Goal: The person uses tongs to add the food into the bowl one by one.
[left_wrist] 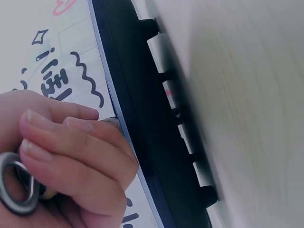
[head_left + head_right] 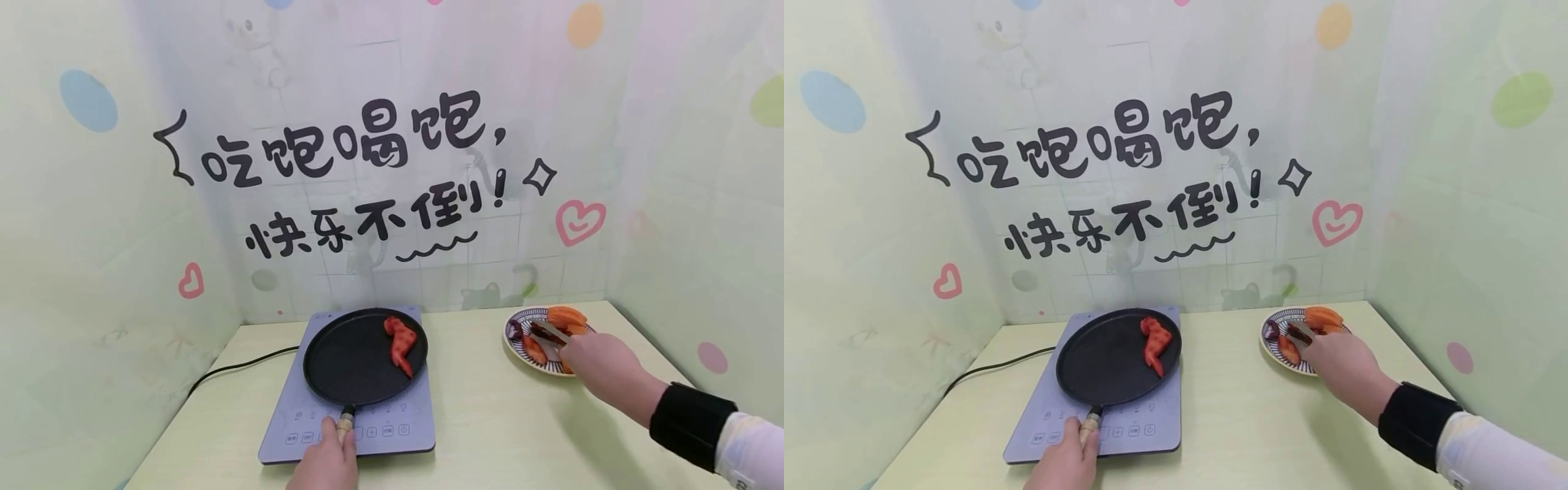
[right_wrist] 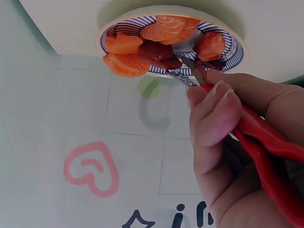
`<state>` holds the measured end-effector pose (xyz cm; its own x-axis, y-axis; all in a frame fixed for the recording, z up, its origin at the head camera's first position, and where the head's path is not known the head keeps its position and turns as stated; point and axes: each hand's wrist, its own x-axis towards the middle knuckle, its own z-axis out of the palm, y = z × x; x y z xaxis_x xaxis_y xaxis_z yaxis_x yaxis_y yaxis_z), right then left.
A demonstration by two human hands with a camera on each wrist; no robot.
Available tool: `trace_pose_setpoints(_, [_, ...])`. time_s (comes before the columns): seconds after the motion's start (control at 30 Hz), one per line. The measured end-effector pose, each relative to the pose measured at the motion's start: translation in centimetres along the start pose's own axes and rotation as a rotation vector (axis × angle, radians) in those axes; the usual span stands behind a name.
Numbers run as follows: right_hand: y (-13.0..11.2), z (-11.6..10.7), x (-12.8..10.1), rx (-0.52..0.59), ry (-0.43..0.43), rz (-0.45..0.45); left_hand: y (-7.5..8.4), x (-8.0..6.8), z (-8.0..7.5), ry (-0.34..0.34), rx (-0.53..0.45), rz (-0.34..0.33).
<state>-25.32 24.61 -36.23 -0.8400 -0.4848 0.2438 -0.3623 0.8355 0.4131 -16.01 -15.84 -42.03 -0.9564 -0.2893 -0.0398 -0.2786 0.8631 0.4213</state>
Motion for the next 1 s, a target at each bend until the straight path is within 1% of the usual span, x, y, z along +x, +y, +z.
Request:
trace_pose_setpoints(0.1, [0.1,0.2,-0.1,-0.016,0.026,0.001,0.0,0.0,0.0,0.008,-0.001,0.0])
trace_pose_setpoints(0.2, [0.2,0.3,-0.2,-0.024,0.027,-0.005,0.0,0.0,-0.1,0.014,0.001,-0.001])
trace_pose_setpoints(0.43, [0.5,0.0,-0.4,0.036,0.017,-0.018,0.1,-0.1,0.0,0.002,0.002,-0.009])
trace_pose_setpoints(0.53, [0.6,-0.1,-0.5,0.017,0.052,-0.03,0.0,-0.1,0.0,0.009,-0.002,-0.003])
trace_pose_setpoints(0.67, [0.5,-0.4,-0.7,0.04,0.085,-0.013,-0.1,0.0,0.0,0.024,-0.002,0.016])
trace_pose_setpoints(0.8, [0.4,-1.0,-0.7,0.068,0.082,0.007,-0.2,0.2,0.1,0.023,0.002,0.02])
trace_pose_setpoints(1.0, [0.6,-2.8,-0.2,0.067,0.119,0.012,-0.1,0.4,0.2,0.002,0.006,-0.012])
